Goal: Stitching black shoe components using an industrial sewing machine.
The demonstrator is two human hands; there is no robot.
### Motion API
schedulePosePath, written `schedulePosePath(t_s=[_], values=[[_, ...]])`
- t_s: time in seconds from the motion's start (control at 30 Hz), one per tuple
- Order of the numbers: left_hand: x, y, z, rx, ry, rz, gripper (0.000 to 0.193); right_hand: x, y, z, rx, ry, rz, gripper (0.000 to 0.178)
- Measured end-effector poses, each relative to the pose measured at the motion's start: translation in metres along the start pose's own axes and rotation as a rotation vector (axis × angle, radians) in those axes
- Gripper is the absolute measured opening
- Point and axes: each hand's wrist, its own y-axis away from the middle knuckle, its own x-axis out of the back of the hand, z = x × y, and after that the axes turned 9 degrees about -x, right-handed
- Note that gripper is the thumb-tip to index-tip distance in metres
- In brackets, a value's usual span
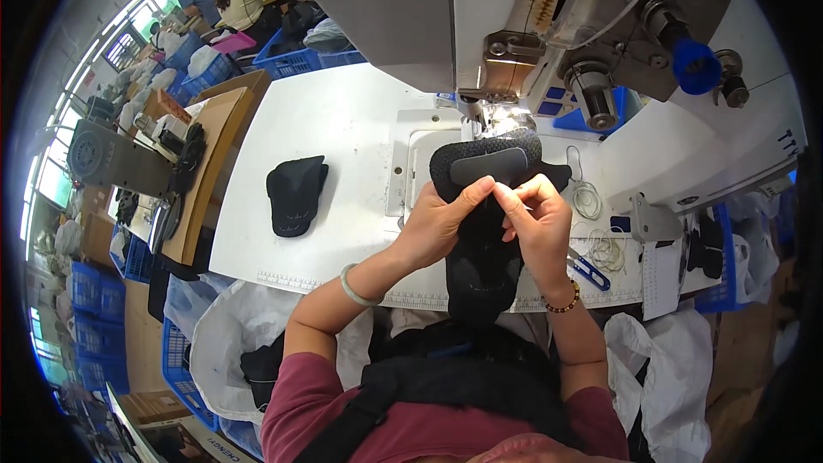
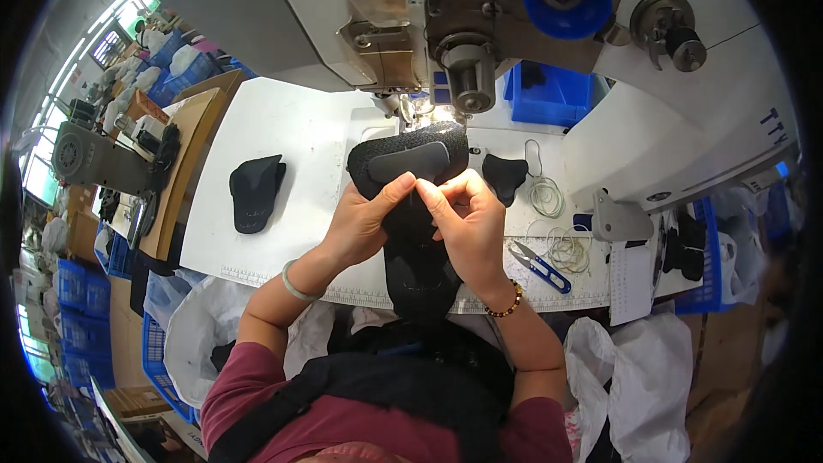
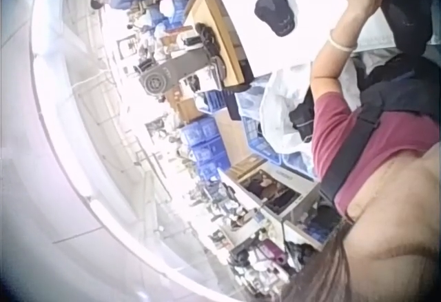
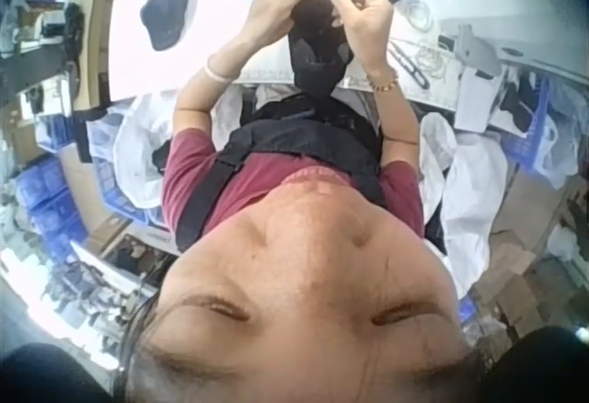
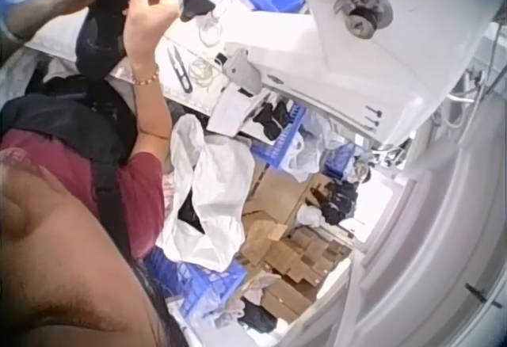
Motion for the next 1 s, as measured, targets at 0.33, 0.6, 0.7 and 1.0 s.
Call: schedulePosePath(t_s=[0.33, 0.6, 0.7, 1.0], values=[[-0.004, 0.0, 0.003, -0.031, -0.055, 0.066, 0.02, 0.01, -0.004, 0.003, -0.01, -0.007, -0.045, 0.021], [-0.014, 0.002, 0.017, -0.014, -0.033, 0.168, 0.022, 0.046, -0.021, 0.024, 1.313, 1.106, 0.285, 0.053], [-0.017, 0.004, 0.019, -0.032, -0.024, 0.175, 0.022, 0.038, -0.027, 0.019, 1.49, 1.116, 0.309, 0.033], [0.003, -0.008, 0.032, -0.13, -0.192, 0.307, 0.02, 0.012, -0.043, -0.006, 1.226, 1.059, 0.004, 0.04]])
